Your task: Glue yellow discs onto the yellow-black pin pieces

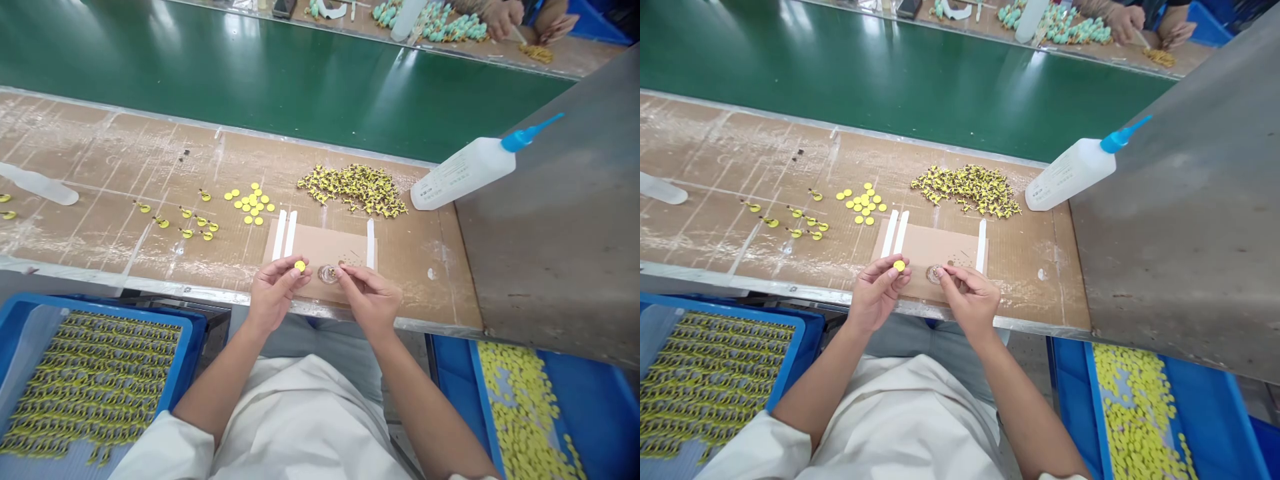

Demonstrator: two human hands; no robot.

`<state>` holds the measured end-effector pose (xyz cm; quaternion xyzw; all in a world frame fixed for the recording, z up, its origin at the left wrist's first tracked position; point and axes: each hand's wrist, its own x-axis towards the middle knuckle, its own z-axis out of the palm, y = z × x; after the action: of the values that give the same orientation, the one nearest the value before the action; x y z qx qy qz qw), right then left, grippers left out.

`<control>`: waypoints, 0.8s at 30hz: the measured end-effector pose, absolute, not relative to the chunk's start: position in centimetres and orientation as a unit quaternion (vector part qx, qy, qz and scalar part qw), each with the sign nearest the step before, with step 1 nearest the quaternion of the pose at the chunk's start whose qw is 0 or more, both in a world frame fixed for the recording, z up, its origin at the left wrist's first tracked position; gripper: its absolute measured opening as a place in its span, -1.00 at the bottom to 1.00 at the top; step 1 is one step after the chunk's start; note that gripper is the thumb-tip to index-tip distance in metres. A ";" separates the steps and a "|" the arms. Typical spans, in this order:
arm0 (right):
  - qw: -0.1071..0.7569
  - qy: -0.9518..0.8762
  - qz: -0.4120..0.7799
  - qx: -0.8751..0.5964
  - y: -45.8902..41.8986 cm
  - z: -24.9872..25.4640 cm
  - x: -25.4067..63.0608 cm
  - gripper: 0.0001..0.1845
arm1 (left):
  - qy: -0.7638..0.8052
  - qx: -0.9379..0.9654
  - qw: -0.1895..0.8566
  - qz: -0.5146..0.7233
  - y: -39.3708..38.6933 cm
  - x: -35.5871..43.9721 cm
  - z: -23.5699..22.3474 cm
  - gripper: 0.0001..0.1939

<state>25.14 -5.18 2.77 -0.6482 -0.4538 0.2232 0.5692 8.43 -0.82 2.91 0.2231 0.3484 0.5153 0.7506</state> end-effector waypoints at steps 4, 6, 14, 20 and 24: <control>0.615 -0.365 0.276 -0.642 -5.0 3.2 25.3 -0.83 | 0.346 0.226 0.751 0.514 -0.9 8.4 3.0 -0.75; 0.641 -0.307 0.325 -0.624 -5.0 3.8 25.4 -0.81 | 0.353 0.220 0.750 0.515 -1.2 8.5 3.2 -0.73; 0.666 -0.261 0.398 -0.575 -5.8 8.0 25.4 -0.78 | 0.392 0.162 0.765 0.484 -2.6 9.6 4.9 -0.70; 0.687 -0.214 0.400 -0.568 -6.0 8.2 25.7 -0.77 | 0.361 0.098 0.805 0.460 -2.5 9.5 6.3 -0.73; 0.688 -0.206 0.408 -0.564 -6.3 8.1 26.2 -0.78 | 0.303 0.124 0.842 0.429 -2.8 9.1 6.6 -0.65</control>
<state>26.18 -6.28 8.10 -0.5641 -0.2059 0.4081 0.6877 9.10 -2.84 6.61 0.1236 0.3030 0.4293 0.8418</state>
